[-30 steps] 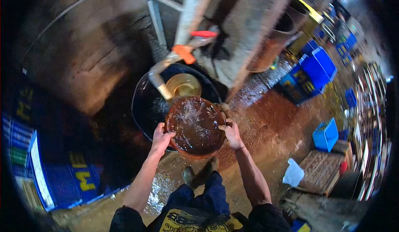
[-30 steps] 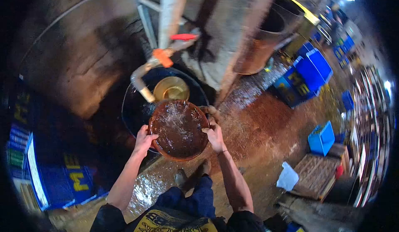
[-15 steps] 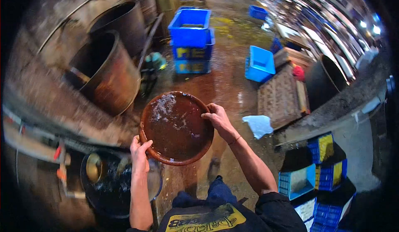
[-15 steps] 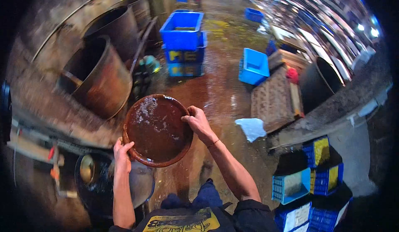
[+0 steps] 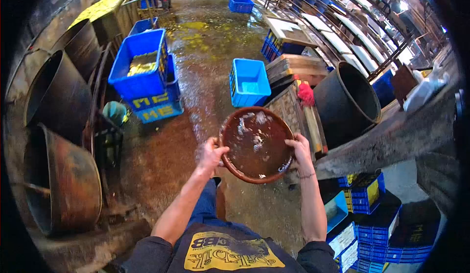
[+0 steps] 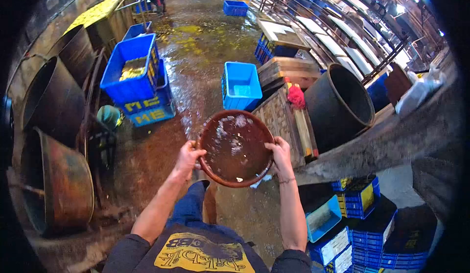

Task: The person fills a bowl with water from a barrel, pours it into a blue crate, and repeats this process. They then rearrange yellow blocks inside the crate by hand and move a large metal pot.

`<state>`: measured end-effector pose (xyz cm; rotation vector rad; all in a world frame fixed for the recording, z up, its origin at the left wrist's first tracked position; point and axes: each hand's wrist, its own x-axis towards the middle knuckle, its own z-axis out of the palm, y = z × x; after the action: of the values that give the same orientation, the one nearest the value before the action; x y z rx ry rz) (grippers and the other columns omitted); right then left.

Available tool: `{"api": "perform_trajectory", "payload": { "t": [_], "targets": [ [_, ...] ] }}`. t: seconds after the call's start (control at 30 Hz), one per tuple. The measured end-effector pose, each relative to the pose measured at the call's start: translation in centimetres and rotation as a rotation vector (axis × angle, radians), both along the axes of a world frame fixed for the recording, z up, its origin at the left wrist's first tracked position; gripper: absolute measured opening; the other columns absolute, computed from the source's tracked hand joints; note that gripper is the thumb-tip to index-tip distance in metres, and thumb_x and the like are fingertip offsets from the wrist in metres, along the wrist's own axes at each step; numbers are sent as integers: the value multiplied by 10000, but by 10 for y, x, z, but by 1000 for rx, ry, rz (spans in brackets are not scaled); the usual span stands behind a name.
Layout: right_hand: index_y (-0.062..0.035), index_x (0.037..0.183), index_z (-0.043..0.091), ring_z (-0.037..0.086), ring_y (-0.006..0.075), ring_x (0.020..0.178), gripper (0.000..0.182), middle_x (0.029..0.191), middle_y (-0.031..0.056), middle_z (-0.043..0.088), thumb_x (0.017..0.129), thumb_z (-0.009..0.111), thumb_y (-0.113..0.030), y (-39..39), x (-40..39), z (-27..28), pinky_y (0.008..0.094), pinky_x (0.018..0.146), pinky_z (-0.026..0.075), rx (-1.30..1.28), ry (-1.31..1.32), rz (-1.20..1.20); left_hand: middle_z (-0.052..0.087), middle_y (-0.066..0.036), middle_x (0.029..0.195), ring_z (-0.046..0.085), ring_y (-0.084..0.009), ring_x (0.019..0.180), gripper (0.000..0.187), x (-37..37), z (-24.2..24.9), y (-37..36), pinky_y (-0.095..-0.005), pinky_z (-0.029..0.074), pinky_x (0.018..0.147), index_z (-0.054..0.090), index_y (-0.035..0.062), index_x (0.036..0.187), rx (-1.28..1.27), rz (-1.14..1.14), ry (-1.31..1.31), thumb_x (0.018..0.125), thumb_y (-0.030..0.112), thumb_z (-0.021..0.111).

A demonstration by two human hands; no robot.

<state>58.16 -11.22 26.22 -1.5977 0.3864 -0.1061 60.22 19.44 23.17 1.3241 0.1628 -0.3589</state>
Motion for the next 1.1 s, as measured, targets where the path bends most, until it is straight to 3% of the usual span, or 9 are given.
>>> {"api": "perform_trajectory", "payload": {
  "t": [0.1, 0.3, 0.37, 0.47, 0.63, 0.7, 0.77, 0.83, 1.1],
  "targets": [
    [-9, 860, 580, 541, 114, 699, 126, 792, 25, 587, 735, 577, 14, -41, 65, -10, 237, 658, 435, 31, 53, -81, 585, -63, 770, 603, -164, 601, 262, 94, 1, -44, -333, 527, 425, 483, 23, 994, 3, -89, 45, 767, 61, 607],
    [-49, 759, 565, 519, 114, 673, 89, 720, 1, 564, 701, 629, -26, -96, 192, -7, 271, 649, 418, 27, 113, -302, 594, -90, 827, 620, -187, 626, 265, 269, 0, -122, -367, 559, 477, 457, 6, 1041, 117, -288, 47, 820, 94, 572],
    [-55, 744, 568, 516, 117, 658, 78, 712, 5, 567, 705, 626, -22, -119, 236, -15, 269, 641, 413, 56, 139, -345, 626, -109, 847, 622, -185, 625, 335, 326, -21, -148, -319, 522, 479, 498, -27, 1069, 107, -255, 23, 802, 154, 589],
    [-63, 727, 579, 516, 114, 637, 58, 699, 8, 567, 722, 632, -40, -154, 304, -36, 266, 621, 415, -27, 153, -358, 631, -118, 840, 628, -194, 648, 319, 399, -9, -171, -340, 532, 498, 517, -36, 1083, 102, -294, 117, 836, 161, 555],
    [-60, 672, 593, 520, 123, 625, 68, 665, 7, 566, 718, 643, -70, -193, 400, -74, 280, 592, 416, -93, 298, -329, 630, -107, 793, 626, -204, 660, 394, 487, -51, -206, -366, 536, 516, 454, 7, 1222, 228, -229, 164, 868, 176, 499],
    [-11, 717, 636, 507, 136, 613, 87, 648, 16, 571, 721, 629, -97, -206, 434, -75, 297, 584, 395, -159, 370, -320, 626, -106, 790, 619, -198, 654, 385, 515, -75, -223, -361, 532, 513, 463, 47, 1232, 271, -188, 180, 871, 178, 488],
    [32, 989, 635, 589, 183, 815, 289, 907, 101, 637, 734, 636, -104, -249, 457, -128, 303, 704, 464, -131, 418, -297, 616, -105, 794, 606, -186, 624, 369, 536, -88, -231, -356, 528, 500, 471, 84, 1231, 312, -333, 286, 874, 179, 482],
    [49, 1104, 582, 594, 201, 906, 394, 1020, 141, 620, 740, 634, -93, -228, 483, -76, 301, 757, 475, -95, 475, -305, 589, -75, 722, 551, -161, 537, 340, 553, -111, -245, -332, 470, 432, 489, 92, 1215, 186, -301, 398, 884, 168, 472],
    [20, 1092, 572, 581, 161, 792, 325, 916, 94, 629, 767, 566, 17, -258, 547, -51, 261, 700, 466, -323, 591, -270, 610, -63, 827, 568, -157, 631, 328, 586, -156, -282, -326, 440, 417, 516, 99, 1174, 37, -467, 734, 851, 135, 475]
  ]
}}
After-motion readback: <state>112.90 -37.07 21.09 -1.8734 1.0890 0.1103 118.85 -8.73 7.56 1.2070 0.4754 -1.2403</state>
